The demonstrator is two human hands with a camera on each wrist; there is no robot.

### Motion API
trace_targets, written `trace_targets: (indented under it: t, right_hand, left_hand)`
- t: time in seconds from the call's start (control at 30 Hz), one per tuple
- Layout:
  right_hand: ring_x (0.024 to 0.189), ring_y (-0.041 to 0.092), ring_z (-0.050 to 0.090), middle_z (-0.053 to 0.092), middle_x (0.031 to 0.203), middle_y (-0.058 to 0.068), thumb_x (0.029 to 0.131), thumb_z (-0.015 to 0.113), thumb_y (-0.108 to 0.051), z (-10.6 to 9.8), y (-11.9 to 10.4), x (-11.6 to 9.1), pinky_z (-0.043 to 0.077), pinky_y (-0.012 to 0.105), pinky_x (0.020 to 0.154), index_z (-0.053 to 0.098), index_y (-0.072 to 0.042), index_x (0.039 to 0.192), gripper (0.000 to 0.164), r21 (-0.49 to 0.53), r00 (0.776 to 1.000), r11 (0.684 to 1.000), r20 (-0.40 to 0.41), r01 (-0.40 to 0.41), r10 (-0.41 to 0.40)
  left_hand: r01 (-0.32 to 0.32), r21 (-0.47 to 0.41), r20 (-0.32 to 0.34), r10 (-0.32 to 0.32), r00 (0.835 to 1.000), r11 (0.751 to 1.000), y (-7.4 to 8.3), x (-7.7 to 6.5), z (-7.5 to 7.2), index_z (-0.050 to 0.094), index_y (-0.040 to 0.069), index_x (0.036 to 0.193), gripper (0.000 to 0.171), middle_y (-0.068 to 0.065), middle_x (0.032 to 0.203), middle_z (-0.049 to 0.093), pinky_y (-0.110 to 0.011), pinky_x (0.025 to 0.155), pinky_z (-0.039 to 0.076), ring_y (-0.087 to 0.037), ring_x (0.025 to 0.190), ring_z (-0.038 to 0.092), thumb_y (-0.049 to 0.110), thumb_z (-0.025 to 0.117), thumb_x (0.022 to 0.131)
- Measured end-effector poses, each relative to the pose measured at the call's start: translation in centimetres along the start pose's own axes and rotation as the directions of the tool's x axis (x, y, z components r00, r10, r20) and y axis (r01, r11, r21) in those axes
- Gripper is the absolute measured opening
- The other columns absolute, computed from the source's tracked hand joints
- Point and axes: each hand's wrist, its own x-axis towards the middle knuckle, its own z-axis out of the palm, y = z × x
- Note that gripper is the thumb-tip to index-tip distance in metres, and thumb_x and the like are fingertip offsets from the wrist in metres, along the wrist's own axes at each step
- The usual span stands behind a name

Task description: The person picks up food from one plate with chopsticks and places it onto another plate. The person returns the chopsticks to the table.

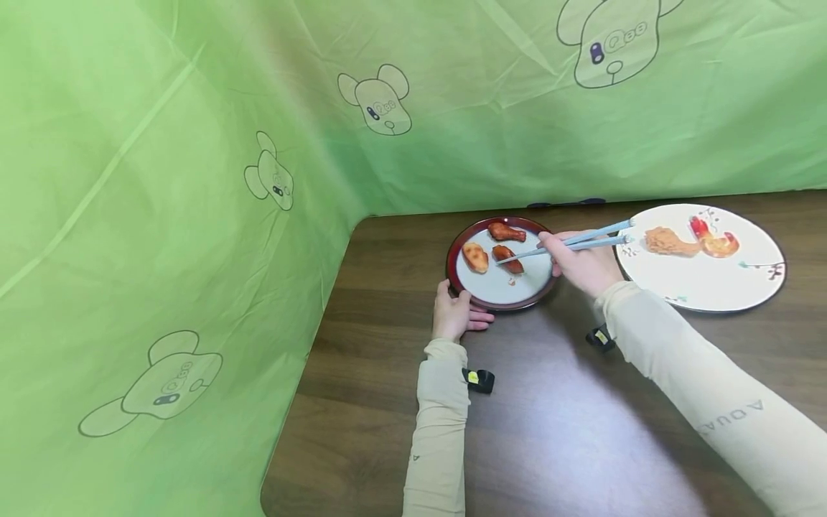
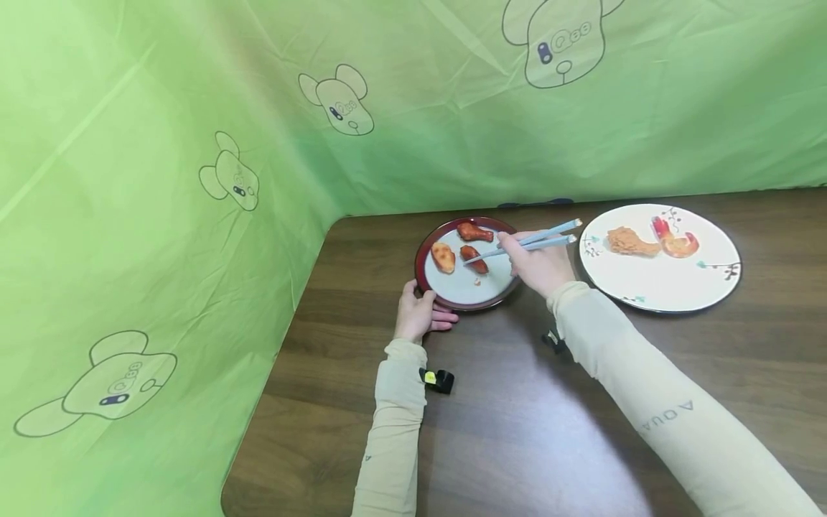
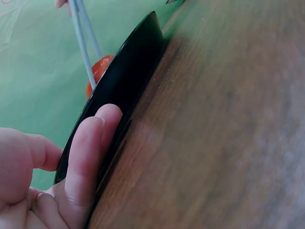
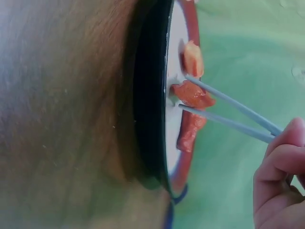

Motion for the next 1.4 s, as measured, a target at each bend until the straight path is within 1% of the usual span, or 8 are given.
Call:
trace_targets:
  t: [0.13, 0.2, 0.47, 0.7, 0.9, 1.2, 1.3, 1.4]
  right_hand:
    - [0.052, 0.003, 0.056, 0.059, 0.056, -0.012, 0.093, 0.058, -0.046, -0.4, 0.7, 0.1, 0.053, 0.018, 0.057, 0.073, -0.013, 0.095, 0.036, 0.218, 0.992, 0.968, 0.0, -0.126, 0.129]
    - [0.052, 0.002, 0.057, 0.059, 0.056, -0.014, 0.092, 0.059, -0.045, -0.5, 1.1, 0.1, 0.056, 0.019, 0.056, 0.072, -0.019, 0.092, 0.029, 0.268, 0.988, 0.952, 0.0, -0.147, 0.152]
    - [0.05, 0.002, 0.055, 0.057, 0.054, -0.014, 0.091, 0.059, -0.049, -1.3, 1.5, -0.1, 0.056, 0.019, 0.055, 0.073, -0.024, 0.089, 0.029, 0.277, 0.987, 0.95, -0.024, -0.144, 0.156]
    - [0.051, 0.002, 0.056, 0.057, 0.055, -0.015, 0.091, 0.057, -0.053, -3.8, 1.8, -1.0, 0.052, 0.018, 0.054, 0.074, -0.024, 0.094, 0.033, 0.275, 0.985, 0.95, -0.041, -0.149, 0.166]
    - [0.044, 0.003, 0.053, 0.058, 0.054, -0.011, 0.091, 0.064, -0.038, -6.3, 2.7, -1.6, 0.048, 0.016, 0.042, 0.075, -0.028, 0.079, 0.018, 0.478, 0.974, 0.867, -0.09, -0.14, 0.207]
    - [0.052, 0.001, 0.059, 0.058, 0.059, -0.011, 0.096, 0.049, -0.05, -6.4, 3.0, -2.1, 0.05, 0.017, 0.049, 0.07, -0.037, 0.083, 0.028, 0.28, 0.994, 0.954, -0.007, -0.103, 0.109]
    - [0.053, 0.0, 0.059, 0.058, 0.061, -0.012, 0.094, 0.048, -0.055, -5.9, 2.6, -2.3, 0.05, 0.017, 0.05, 0.069, -0.038, 0.081, 0.03, 0.288, 0.986, 0.943, 0.019, -0.164, 0.165]
    - [0.054, 0.001, 0.058, 0.057, 0.062, -0.011, 0.094, 0.049, -0.054, -5.1, 2.4, -2.1, 0.052, 0.016, 0.053, 0.069, -0.036, 0.078, 0.032, 0.368, 0.97, 0.899, 0.057, -0.239, 0.234]
  left_hand:
    - [0.006, -0.005, 0.005, -0.006, 1.0, 1.0, 0.0, 0.1, 0.0, 0.011, 0.007, 0.152, 0.061, -0.035, 0.084, 0.068, -0.034, 0.049, 0.06, -0.034, 0.062, 0.072, 0.008, 0.04, 0.098]
    - [0.007, -0.003, 0.005, -0.007, 1.0, 1.0, 0.0, 0.1, 0.0, 0.011, 0.007, 0.152, 0.061, -0.035, 0.084, 0.068, -0.034, 0.049, 0.06, -0.034, 0.063, 0.072, 0.007, 0.04, 0.098]
    - [0.008, 0.005, -0.001, -0.008, 1.0, 1.0, 0.1, -0.2, 0.1, 0.01, 0.007, 0.152, 0.062, -0.035, 0.084, 0.068, -0.035, 0.05, 0.061, -0.035, 0.065, 0.072, 0.008, 0.04, 0.098]
    - [0.018, 0.001, -0.002, -0.018, 1.0, 1.0, 0.0, -0.3, 0.3, 0.01, 0.008, 0.153, 0.062, -0.034, 0.083, 0.069, -0.035, 0.051, 0.061, -0.033, 0.062, 0.072, 0.01, 0.04, 0.099]
    - [0.023, 0.029, -0.012, -0.023, 1.0, 0.999, 0.1, -0.4, 0.0, 0.01, 0.008, 0.154, 0.062, -0.029, 0.081, 0.07, -0.035, 0.052, 0.061, -0.03, 0.062, 0.072, 0.012, 0.04, 0.1]
    - [0.016, 0.035, -0.015, -0.015, 1.0, 0.999, 0.1, -0.4, 0.0, 0.011, 0.007, 0.153, 0.062, -0.03, 0.083, 0.07, -0.034, 0.051, 0.061, -0.027, 0.059, 0.072, 0.011, 0.041, 0.099]
    - [0.018, 0.031, -0.012, -0.017, 1.0, 0.999, 0.1, -0.4, 0.2, 0.011, 0.007, 0.153, 0.061, -0.029, 0.081, 0.07, -0.034, 0.051, 0.061, -0.027, 0.059, 0.072, 0.011, 0.041, 0.1]
    - [0.021, 0.023, -0.007, -0.021, 1.0, 1.0, 0.1, -0.3, 0.1, 0.01, 0.008, 0.153, 0.062, -0.028, 0.08, 0.07, -0.034, 0.052, 0.061, -0.027, 0.06, 0.072, 0.012, 0.041, 0.1]
